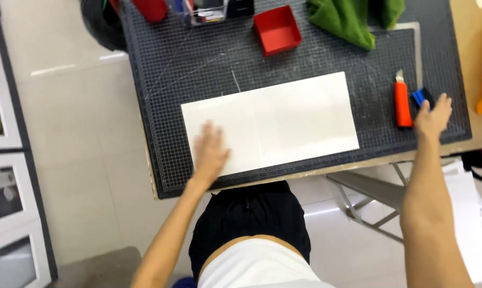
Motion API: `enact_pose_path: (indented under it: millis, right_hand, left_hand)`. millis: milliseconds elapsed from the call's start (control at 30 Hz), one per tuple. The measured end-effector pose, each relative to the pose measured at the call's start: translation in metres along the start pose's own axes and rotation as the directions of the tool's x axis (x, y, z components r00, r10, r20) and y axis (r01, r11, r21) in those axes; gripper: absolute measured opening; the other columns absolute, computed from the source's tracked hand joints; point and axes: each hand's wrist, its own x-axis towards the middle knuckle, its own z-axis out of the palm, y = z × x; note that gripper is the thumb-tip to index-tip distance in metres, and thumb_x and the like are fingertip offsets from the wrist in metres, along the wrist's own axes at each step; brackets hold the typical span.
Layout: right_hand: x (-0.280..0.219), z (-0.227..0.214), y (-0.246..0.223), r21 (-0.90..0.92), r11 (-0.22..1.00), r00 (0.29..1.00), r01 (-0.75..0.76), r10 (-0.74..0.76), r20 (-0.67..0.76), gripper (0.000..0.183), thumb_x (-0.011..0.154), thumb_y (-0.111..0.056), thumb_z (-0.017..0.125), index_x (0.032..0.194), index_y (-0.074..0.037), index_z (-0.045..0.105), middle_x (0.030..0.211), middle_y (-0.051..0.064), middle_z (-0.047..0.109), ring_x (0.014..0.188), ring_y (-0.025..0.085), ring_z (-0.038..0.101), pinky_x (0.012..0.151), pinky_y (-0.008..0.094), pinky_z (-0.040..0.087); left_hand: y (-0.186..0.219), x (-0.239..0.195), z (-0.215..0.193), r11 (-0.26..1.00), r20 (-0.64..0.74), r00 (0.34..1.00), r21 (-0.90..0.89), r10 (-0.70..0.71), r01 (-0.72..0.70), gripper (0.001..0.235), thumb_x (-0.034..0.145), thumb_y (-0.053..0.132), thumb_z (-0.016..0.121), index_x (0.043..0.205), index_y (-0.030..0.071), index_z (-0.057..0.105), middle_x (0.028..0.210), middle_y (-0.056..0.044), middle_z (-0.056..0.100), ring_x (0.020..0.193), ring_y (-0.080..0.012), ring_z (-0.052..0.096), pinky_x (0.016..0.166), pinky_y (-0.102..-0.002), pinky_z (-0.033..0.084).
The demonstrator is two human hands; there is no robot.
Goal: Assembling a book cover by applying adhesive and positioning cardboard panels on a paper sheet
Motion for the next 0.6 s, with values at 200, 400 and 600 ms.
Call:
enact_pose_path:
  millis: [200,400,600]
  right_hand:
    - [0.011,-0.037,-0.044,-0.167,0.979,0.985,-0.116,0.134,0.104,0.062,0.093,-0.024,0.086,0.144,-0.012,0.054,0.126,0.031,0.044,0.116,0.052,0.04,0.08,0.079,0.035]
    - [0.029,-0.003,-0.011,-0.007,0.991,0.964,0.137,-0.135,-0.227,0.043,0.101,-0.005,0.085,0.131,0.014,0.06,0.119,0.035,0.069,0.106,0.049,0.064,0.091,0.05,0.041]
    - [-0.22,0.031,-0.353,0.646,0.725,0.854,0.241,-0.475,0.214,0.046,0.113,-0.029,0.036,0.14,0.003,0.056,0.106,0.019,0.054,0.099,0.034,0.051,0.099,0.041,0.033]
  left_hand:
    - [0.099,0.012,0.066,0.922,0.333,0.876,0.047,0.349,-0.385,0.082,0.099,0.064,0.029,0.161,0.014,0.009,0.169,-0.007,0.001,0.155,-0.0272,0.0,0.121,-0.057,0.006]
    - [0.089,-0.015,0.082,0.781,0.197,0.834,0.293,0.516,-0.552,0.074,0.107,0.058,0.019,0.163,0.01,0.013,0.169,-0.008,0.003,0.155,-0.0218,-0.003,0.124,-0.045,-0.006]
    - [-0.009,-0.091,0.044,0.822,-0.108,0.878,0.42,0.467,-0.385,0.075,0.09,0.057,0.056,0.152,0.016,0.043,0.161,-0.005,0.038,0.147,-0.0218,0.037,0.118,-0.048,0.028]
